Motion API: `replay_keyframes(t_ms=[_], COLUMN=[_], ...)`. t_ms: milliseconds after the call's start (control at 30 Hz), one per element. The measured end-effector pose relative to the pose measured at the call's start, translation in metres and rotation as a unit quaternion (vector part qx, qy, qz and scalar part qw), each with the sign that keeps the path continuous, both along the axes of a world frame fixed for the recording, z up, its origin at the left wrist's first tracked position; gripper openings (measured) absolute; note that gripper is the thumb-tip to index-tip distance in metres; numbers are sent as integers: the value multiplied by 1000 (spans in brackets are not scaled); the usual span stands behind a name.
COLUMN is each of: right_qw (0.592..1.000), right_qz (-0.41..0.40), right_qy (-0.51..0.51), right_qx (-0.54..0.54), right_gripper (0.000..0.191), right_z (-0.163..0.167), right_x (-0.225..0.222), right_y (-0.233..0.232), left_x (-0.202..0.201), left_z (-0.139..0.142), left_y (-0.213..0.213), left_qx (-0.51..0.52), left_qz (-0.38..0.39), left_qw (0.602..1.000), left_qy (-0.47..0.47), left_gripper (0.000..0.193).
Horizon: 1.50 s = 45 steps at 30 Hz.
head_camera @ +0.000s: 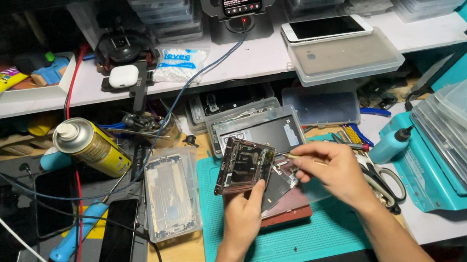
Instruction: The person disassembles a smartphone at a repair workbench. They hold the opened phone in one hand and use a small screwdriver-like tool to pry and unscrew internal components, lifting out the battery and other parts and setting removed pieces on the mat.
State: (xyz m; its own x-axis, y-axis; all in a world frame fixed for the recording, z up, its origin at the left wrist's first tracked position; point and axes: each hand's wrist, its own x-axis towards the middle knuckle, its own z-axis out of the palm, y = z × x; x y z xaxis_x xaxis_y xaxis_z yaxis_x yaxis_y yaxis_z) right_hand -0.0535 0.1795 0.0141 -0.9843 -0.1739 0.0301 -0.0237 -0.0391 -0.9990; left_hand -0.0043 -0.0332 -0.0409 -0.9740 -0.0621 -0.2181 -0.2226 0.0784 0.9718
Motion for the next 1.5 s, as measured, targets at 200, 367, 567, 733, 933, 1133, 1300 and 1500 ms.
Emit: replay_keyframes(t_ms=[200,367,567,733,933,1133,1300,1500], right_qw=[999,999,1000,999,996,996,996,997], right_qz=[6,-10,-15,-5,19,23,30,43], right_qy=[-47,-27,-11,-14,10,13,16,-5], right_qx=[23,39,7,33,81,83,82,60], right_gripper=[23,21,20,21,25,24,24,25], right_z=[6,8,10,13,15,16,14,12], right_x=[2,8,7,7,12,12,11,11], right_y=[-1,6,17,12,-6,-8,-5,-4], left_x=[-2,-5,-10,-8,-6,-6,-4,-4], left_z=[0,4,8,12,13,20,27,36], left_y=[-3,-13,-23,-27,-26,-24,-23,-25], left_qx=[87,144,291,374,387,407,417,441], left_qz=[28,43,47,32,18,3,-5,-9], left_qw=[991,984,949,922,918,910,905,894], left_qy=[99,99,114,95,85,84,85,83], left_gripper=[23,17,17,18,20,22,23,26])
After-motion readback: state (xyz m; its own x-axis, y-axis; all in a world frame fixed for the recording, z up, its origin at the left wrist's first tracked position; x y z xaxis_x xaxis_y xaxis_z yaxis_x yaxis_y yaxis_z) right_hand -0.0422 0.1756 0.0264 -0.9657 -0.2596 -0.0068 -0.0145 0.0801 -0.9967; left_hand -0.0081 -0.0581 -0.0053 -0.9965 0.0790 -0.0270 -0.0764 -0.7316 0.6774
